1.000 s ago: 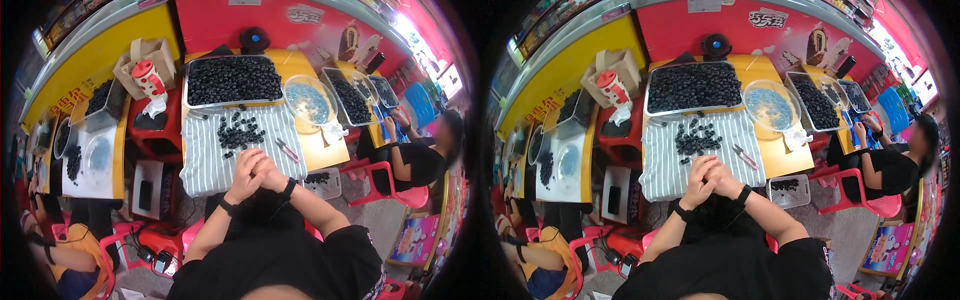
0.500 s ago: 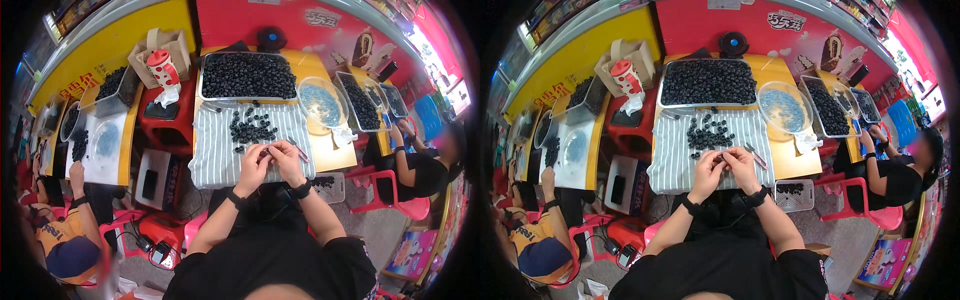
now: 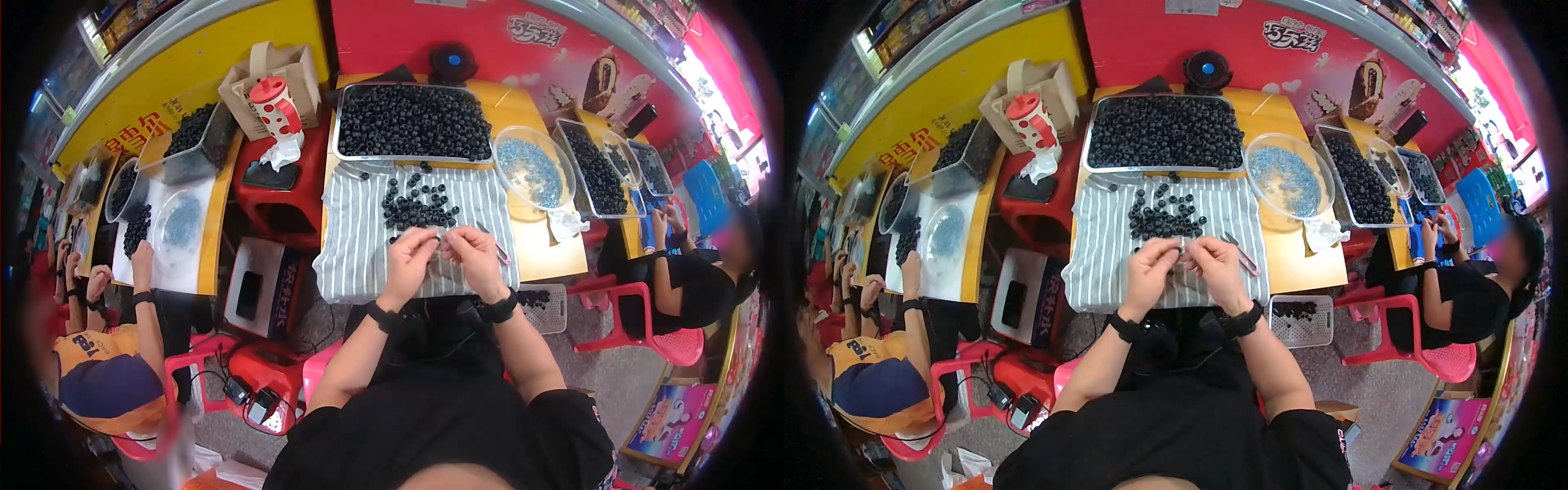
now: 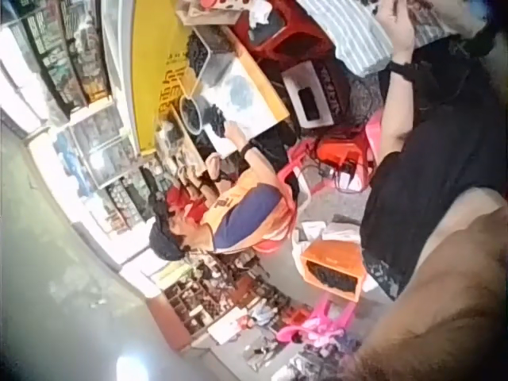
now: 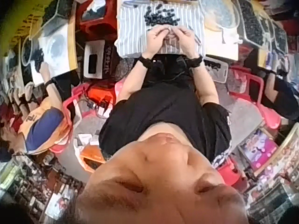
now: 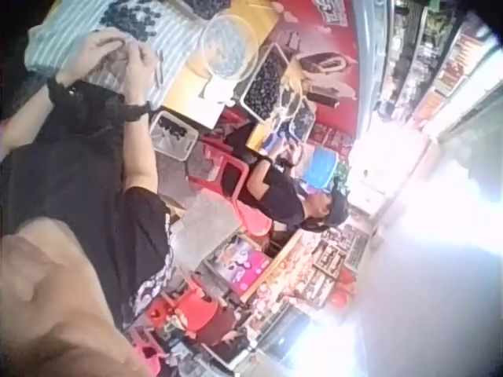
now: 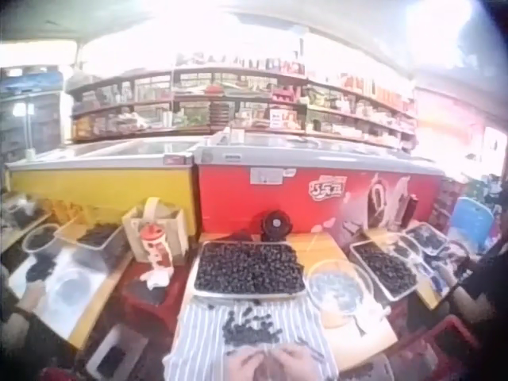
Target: Sorting small black plastic components on a table and placing them into containers.
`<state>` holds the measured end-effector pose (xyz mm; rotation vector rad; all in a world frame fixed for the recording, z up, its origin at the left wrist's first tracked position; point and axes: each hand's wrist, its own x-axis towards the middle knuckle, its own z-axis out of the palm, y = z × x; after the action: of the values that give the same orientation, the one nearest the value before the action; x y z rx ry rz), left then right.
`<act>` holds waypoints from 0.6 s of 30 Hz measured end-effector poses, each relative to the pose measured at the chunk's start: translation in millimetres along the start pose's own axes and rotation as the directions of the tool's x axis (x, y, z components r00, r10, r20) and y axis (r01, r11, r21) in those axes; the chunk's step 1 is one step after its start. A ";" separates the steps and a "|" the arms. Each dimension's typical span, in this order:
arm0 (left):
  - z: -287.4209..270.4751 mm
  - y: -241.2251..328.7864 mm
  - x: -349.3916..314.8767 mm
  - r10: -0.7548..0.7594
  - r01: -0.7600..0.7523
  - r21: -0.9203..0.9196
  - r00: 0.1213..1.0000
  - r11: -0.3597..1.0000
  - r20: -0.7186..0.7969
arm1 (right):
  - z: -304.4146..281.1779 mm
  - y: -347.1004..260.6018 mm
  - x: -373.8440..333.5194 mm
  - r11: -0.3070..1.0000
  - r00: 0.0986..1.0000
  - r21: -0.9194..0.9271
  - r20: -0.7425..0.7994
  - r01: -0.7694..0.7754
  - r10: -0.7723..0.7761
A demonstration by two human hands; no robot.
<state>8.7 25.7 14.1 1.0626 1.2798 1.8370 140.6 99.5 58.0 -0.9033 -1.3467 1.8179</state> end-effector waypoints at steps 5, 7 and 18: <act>-24.6 13.9 5.9 -0.194 0.158 -0.408 0.980 0.899 -0.048 | -13.4 9.6 1.6 0.919 0.984 -0.357 0.016 0.171 -0.177; -31.1 16.0 3.0 -0.231 0.189 -0.533 0.973 0.825 -0.011 | -10.5 17.9 -5.1 0.791 0.947 -0.521 0.160 0.322 -0.280; -31.1 16.1 -12.7 -0.375 0.313 -0.614 0.926 0.725 0.030 | 14.1 25.5 -6.2 0.384 0.815 -0.738 0.388 0.555 -0.431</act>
<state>-13.9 -3.2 20.1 0.3496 0.7575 1.8214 128.7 81.7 37.3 -0.6646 -2.3517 0.6861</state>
